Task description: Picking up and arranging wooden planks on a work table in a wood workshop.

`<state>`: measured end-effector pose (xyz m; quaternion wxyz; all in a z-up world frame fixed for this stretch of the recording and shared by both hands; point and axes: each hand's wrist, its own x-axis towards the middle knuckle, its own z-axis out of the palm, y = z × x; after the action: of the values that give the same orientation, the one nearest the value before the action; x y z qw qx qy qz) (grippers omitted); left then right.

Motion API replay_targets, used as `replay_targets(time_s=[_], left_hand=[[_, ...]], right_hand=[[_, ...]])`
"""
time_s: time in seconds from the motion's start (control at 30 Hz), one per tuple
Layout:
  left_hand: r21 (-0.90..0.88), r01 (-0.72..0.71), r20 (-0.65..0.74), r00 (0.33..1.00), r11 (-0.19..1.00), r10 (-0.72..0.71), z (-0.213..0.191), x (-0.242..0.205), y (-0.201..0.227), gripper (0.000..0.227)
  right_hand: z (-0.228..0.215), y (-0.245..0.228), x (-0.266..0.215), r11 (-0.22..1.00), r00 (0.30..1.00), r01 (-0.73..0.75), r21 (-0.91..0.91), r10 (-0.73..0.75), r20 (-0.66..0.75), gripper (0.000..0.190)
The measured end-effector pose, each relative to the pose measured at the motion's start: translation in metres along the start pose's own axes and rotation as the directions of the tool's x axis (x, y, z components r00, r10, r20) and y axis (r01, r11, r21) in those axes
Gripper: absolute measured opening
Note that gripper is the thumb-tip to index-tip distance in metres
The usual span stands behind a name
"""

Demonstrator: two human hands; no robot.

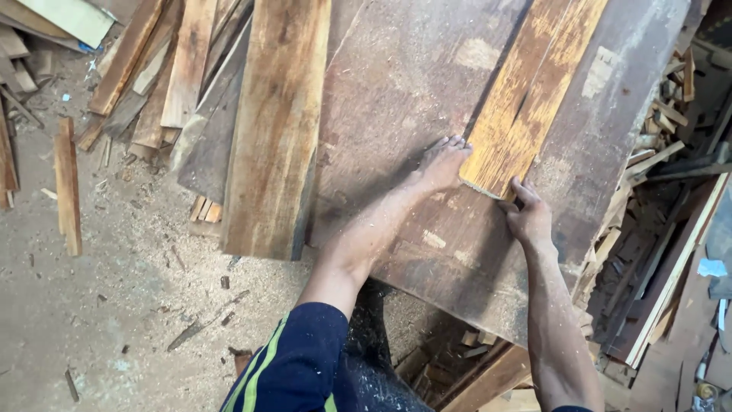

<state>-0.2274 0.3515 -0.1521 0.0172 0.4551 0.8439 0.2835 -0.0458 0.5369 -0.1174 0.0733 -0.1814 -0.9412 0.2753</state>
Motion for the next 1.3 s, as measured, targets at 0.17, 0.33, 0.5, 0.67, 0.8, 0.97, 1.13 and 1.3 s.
replay_targets(time_s=[0.17, 0.33, 0.5, 0.67, 0.8, 0.97, 1.13, 1.3], left_hand=[[0.048, 0.041, 0.09, 0.995, 0.998, -0.046, -0.01, 0.039, -0.004, 0.062], [0.095, 0.054, 0.115, 0.991, 0.994, -0.065, -0.001, 0.08, -0.018, 0.057], [0.149, 0.056, 0.18, 0.98, 0.987, -0.082, -0.01, 0.118, -0.024, 0.056], [0.196, 0.102, 0.178, 0.974, 0.975, -0.138, 0.014, 0.143, -0.045, 0.077], [0.128, 0.129, 0.117, 0.983, 0.983, -0.145, -0.009, 0.156, -0.07, 0.082], [0.49, 0.192, 0.323, 0.866, 0.85, -0.382, -0.121, 0.212, -0.14, 0.084], [0.443, 0.376, 0.183, 0.851, 0.814, -0.492, -0.042, 0.229, -0.149, 0.082], [0.405, 0.368, -0.113, 0.928, 0.837, -0.354, -0.04, 0.172, -0.129, 0.079]], right_hand=[[-0.003, 0.018, 0.04, 1.0, 0.999, -0.02, 0.018, 0.019, 0.027, 0.065], [-0.002, 0.039, 0.079, 1.0, 1.0, -0.014, 0.016, 0.013, 0.026, 0.067], [-0.009, 0.043, 0.113, 0.999, 0.999, -0.036, 0.004, 0.036, 0.023, 0.067], [-0.012, 0.05, 0.133, 0.999, 1.0, -0.006, -0.031, 0.006, 0.005, 0.066], [-0.034, 0.064, 0.147, 0.997, 1.0, -0.015, -0.075, 0.017, 0.021, 0.064], [-0.079, 0.165, 0.211, 0.958, 0.98, -0.175, -0.227, 0.191, 0.051, 0.06], [-0.076, 0.098, 0.195, 0.802, 0.878, -0.429, -0.416, 0.478, 0.015, 0.083], [-0.06, 0.099, 0.153, 0.815, 0.879, -0.476, -0.33, 0.427, -0.213, 0.105]])
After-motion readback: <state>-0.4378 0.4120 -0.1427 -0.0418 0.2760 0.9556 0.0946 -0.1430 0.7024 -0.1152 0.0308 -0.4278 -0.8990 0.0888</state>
